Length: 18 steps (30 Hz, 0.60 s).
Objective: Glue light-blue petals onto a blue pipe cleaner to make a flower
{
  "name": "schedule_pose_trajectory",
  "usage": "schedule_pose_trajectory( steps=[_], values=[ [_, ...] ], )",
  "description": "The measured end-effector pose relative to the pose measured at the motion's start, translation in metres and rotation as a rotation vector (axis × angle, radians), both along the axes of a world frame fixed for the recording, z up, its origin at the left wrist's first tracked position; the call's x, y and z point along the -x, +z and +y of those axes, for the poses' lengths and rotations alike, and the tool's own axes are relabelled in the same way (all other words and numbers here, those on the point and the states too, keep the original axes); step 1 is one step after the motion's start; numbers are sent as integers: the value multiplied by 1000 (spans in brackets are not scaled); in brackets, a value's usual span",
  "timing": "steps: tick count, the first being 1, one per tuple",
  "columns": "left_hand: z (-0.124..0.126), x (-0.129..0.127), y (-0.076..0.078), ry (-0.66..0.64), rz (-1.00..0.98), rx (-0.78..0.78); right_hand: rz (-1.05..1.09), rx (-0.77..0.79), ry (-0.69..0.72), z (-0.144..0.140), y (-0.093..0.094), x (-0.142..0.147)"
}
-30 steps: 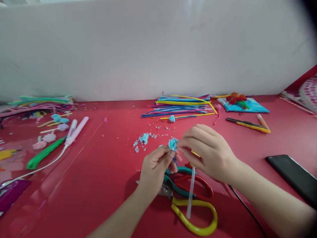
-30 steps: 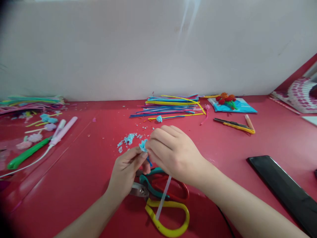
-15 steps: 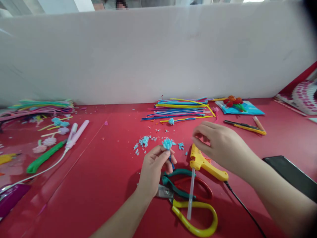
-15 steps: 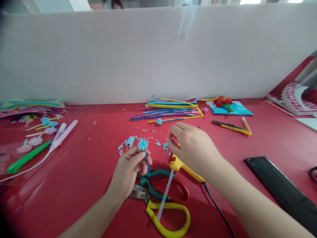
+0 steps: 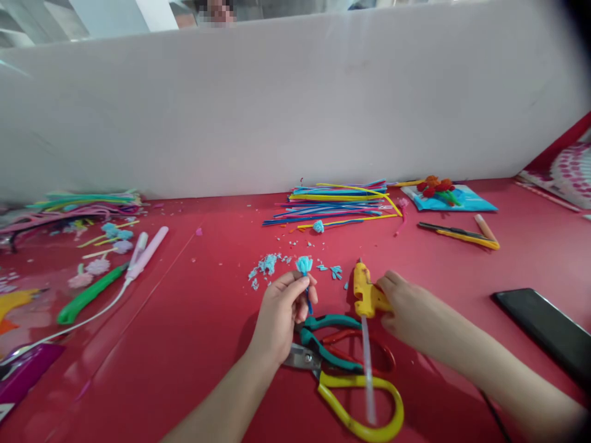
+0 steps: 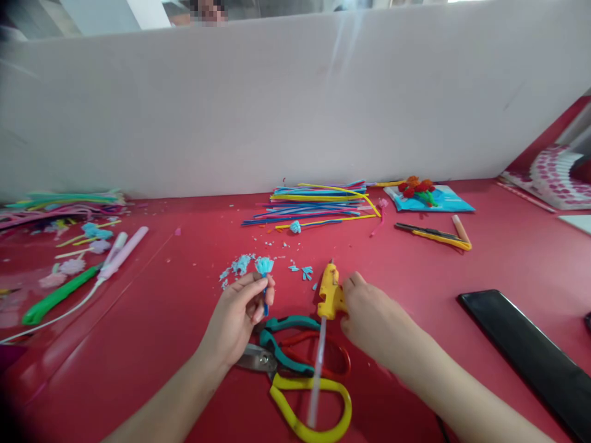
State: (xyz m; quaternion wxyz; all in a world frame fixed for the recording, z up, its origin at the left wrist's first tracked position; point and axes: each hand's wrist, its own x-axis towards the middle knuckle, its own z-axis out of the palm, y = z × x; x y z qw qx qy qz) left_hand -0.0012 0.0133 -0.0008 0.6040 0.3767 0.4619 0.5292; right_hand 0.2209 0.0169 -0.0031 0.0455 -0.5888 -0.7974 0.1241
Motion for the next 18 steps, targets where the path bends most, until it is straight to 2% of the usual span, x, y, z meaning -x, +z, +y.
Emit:
schedule_pose_trajectory(
  steps=[4, 7, 9, 12, 15, 18],
  values=[
    [2, 1, 0, -27, -47, 35, 251, -166, -48, 0, 18, 6],
    [3, 1, 0, -63, -93, 64, 536, -234, 112, -7, 29, 13],
    [1, 0, 1, -71, -81, 71, 645, -235, 203, -12, 29, 18],
    [-3, -3, 6, -48, 61, 18, 721, -260, 221, -15, 22, 23],
    [-10, -6, 10, -35, 247, -90, 760, -298, 164, -16, 17, 27],
    [-18, -7, 7, -13, 353, -208, 851, -276, 85, -17, 15, 30]
  ],
)
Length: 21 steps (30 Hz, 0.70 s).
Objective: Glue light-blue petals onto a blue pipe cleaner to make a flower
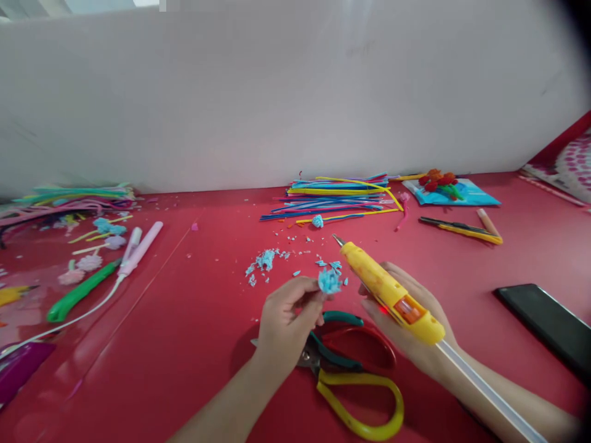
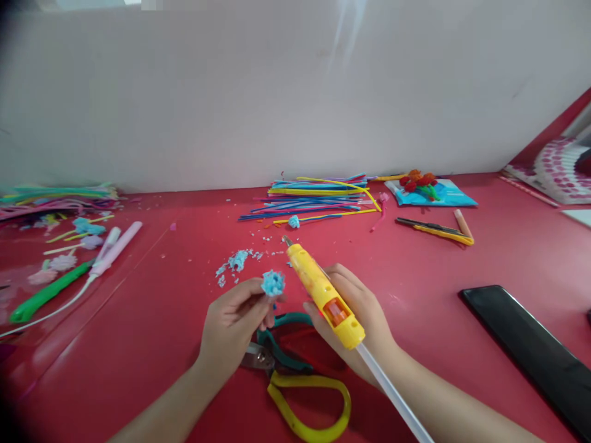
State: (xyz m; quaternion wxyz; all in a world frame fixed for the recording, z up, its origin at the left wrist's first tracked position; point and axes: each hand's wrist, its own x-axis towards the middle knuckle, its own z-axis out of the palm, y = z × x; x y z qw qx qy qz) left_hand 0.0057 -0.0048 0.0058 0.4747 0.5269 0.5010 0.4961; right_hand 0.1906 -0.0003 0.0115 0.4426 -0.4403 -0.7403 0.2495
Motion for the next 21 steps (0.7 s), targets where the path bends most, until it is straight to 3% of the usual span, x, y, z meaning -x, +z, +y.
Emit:
schedule_pose_trajectory(
  steps=[4, 9, 14, 21],
  values=[
    [-6, 1, -7, 25, 8, -109, 85, 30, -8, -1, -3, 6],
    [-7, 1, -2, -144, 95, -159, 130, -17, -15, 0, -2, 10],
    [-6, 2, -1, -156, 111, -207, 76, 16, 2, -4, 0, 8],
    [-8, 0, -2, -127, 59, -68, 130, 43, 30, -3, -8, 6]
  ],
)
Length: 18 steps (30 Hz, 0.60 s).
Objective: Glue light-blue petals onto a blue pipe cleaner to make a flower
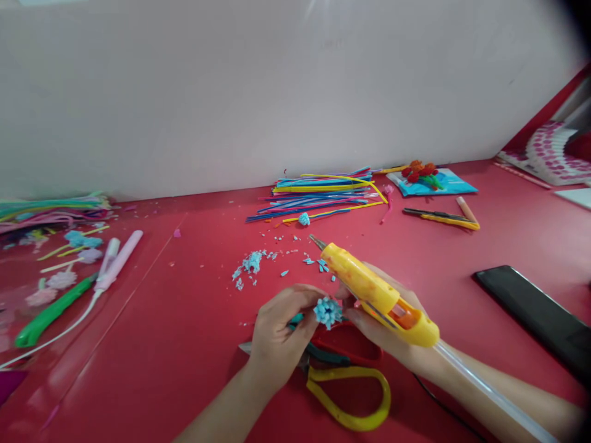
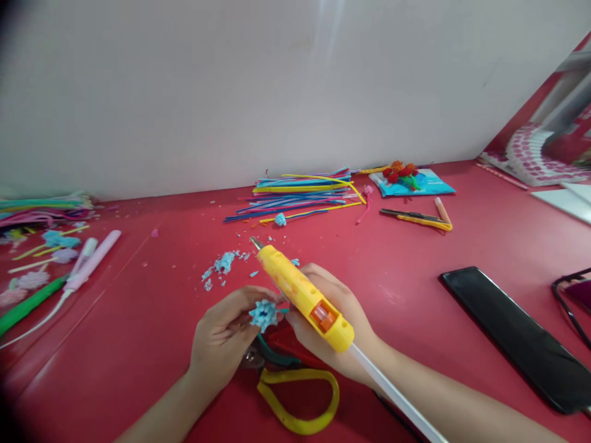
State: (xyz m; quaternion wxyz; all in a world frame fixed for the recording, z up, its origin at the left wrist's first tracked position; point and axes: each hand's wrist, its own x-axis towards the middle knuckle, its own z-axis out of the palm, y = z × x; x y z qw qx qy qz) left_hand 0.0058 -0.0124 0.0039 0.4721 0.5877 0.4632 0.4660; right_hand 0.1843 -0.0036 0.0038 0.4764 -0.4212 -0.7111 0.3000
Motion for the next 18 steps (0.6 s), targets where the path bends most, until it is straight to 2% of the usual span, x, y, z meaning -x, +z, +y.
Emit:
schedule_pose_trajectory(
  steps=[7, 11, 15, 18],
  values=[
    [0, -7, 8, 73, -107, 88, 106, 207, 54, -1, 12, -8],
    [2, -8, 13, 32, -127, 110, 151, 262, 94, -4, 11, -11],
    [12, -4, 4, 1, -275, 253, 169, 302, 112, -4, 10, -20],
    [20, 1, -2, 103, -482, 370, 136, 254, 68, 0, 12, -26]
  ],
)
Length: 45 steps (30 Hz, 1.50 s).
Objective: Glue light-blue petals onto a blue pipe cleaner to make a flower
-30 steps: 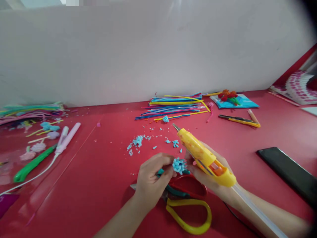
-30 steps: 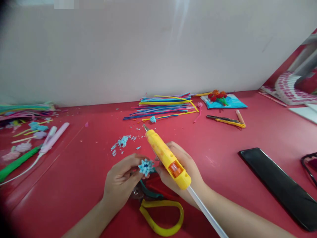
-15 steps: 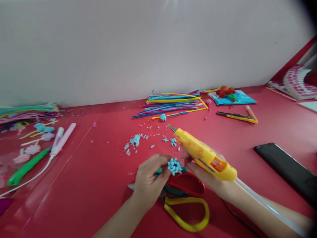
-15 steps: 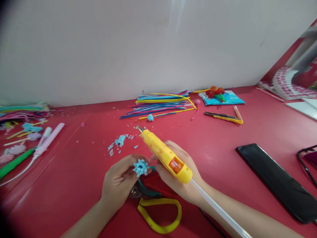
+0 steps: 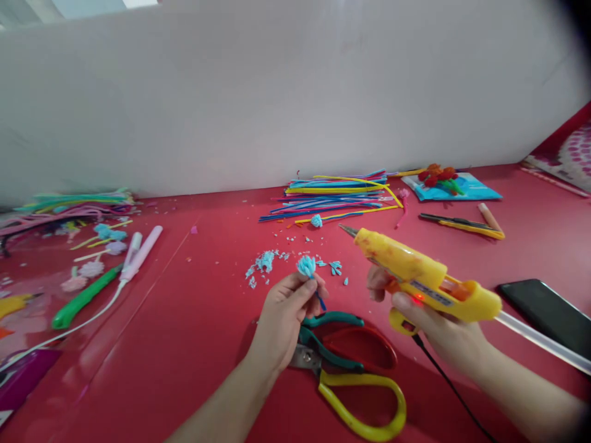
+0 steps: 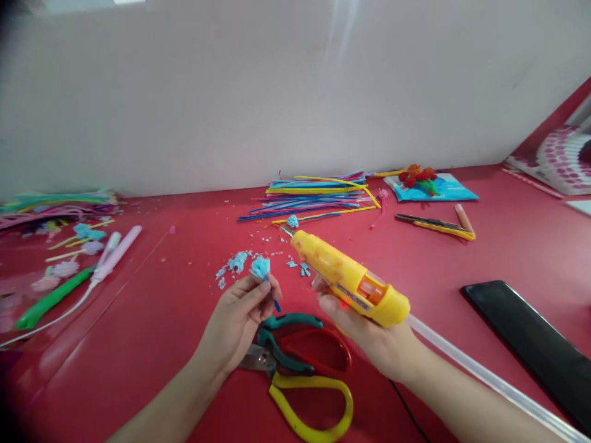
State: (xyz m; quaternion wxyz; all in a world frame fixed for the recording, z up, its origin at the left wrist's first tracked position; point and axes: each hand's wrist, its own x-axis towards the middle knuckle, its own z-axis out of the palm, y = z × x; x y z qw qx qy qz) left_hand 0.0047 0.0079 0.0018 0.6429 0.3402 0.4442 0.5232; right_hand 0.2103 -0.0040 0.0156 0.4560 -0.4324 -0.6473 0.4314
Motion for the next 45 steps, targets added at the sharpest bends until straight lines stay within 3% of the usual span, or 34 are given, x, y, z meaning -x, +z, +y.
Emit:
schedule_pose_trajectory(
  steps=[4, 11, 21, 25, 27, 31, 33, 37, 41, 45],
  values=[
    [3, 5, 3, -8, -60, 80, -138, -112, 54, 3, 7, 2],
    [-3, 1, 9, -74, -114, 76, -369, -305, 114, -2, 13, 15],
    [-5, -2, 13, -74, -147, 91, -370, -324, 20, -10, 6, 19],
    [-6, -1, 11, -93, -143, 94, -356, -288, 73, -8, 6, 17],
    [-6, -1, 10, -98, -94, 71, -338, -207, 55, -7, 5, 16],
    [-10, -4, 11, -163, 78, 43, -187, 57, -171, -2, 3, 22],
    [-12, -8, 12, -206, 149, 47, -114, 138, -212, 1, 3, 26],
    [-16, -14, 13, -240, 265, 62, -51, 39, -215, 3, 4, 29],
    [-18, -16, 12, -242, 313, 73, -254, -97, -180, 0, 6, 26],
    [-19, -18, 12, -278, 328, 64, -320, -118, -150, -2, 6, 25]
  ],
)
